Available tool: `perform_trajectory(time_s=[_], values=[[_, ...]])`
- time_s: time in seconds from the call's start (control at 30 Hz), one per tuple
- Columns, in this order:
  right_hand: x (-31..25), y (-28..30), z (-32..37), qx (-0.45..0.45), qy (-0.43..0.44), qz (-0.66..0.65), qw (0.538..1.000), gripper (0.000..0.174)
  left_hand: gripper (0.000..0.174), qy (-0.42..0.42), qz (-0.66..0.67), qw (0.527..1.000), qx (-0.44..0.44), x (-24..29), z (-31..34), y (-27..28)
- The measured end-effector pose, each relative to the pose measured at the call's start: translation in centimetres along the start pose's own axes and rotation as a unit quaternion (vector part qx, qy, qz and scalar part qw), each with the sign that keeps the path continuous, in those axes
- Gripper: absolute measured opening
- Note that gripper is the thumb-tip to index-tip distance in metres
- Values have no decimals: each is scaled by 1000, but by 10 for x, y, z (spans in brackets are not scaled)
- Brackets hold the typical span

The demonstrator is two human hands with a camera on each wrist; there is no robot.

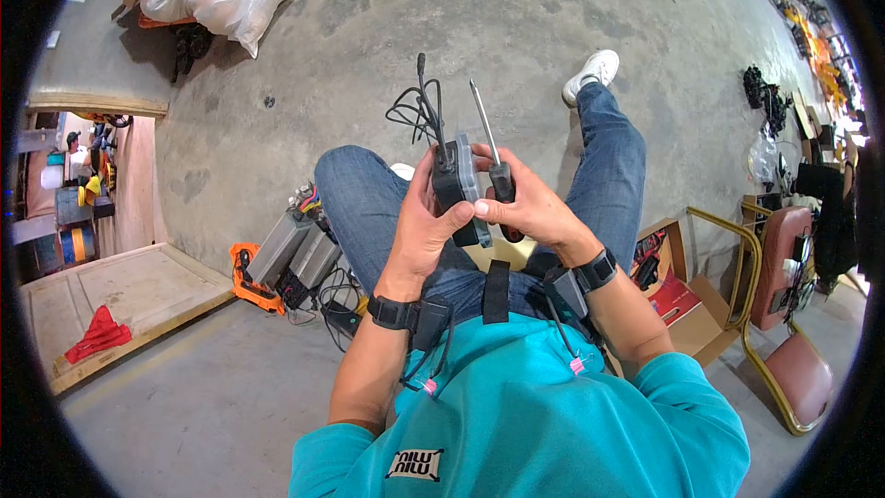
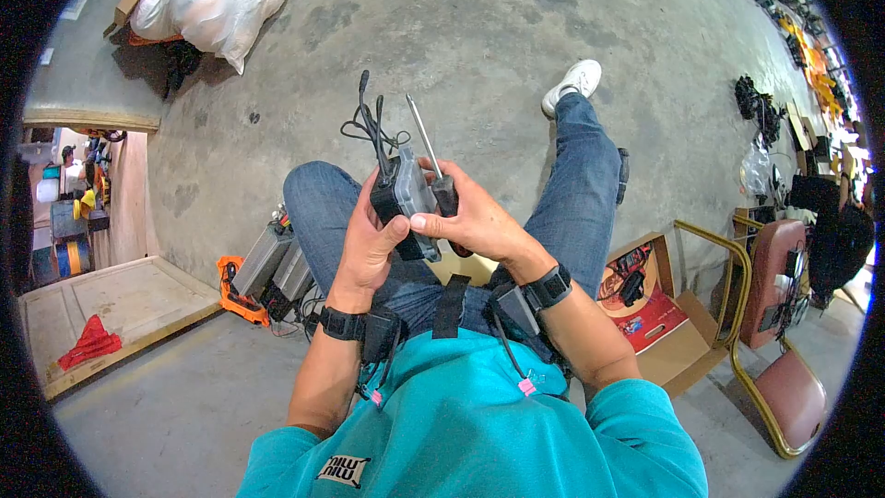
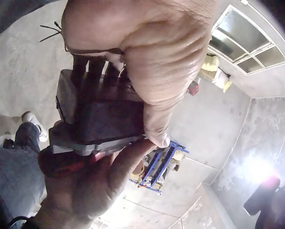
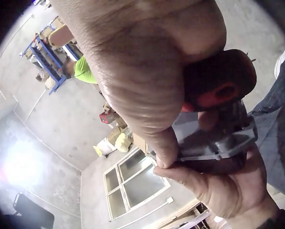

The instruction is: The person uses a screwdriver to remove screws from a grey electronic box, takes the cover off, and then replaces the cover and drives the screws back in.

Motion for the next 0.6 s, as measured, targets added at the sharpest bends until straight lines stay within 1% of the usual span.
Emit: perform_trajectory(time_s=[0.07, 0.3, 0.37, 0.5, 0.6], values=[[-2, 0, -1, 7, 21, -16, 1000, 91, 99, -3, -5, 1000, 7, -1, 1, 2], [1, -1, -1, -9, 3, -37, 999, 92, 101, -7, -23, 1000, 2, 5, -1, -5], [-2, 0, -1, -3, 19, -39, 999, 92, 100, -10, -25, 1000, 0, 6, 0, -7], [3, 0, -4, -12, 21, -28, 999, 93, 100, -12, -43, 999, 2, 12, 0, -12], [2, 1, -4, 2, 34, -11, 999, 92, 99, -11, -40, 999, 4, 11, 0, -14]])
Point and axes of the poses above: each hand's wrist, its own z-axis away from the middle knuckle, its own y-axis out of the back of the hand, x = y × z, the point moved 9 cm from there along -z, towards the middle knuckle, and after that the axes turned 14 degrees about z, right-handed, at the moved point
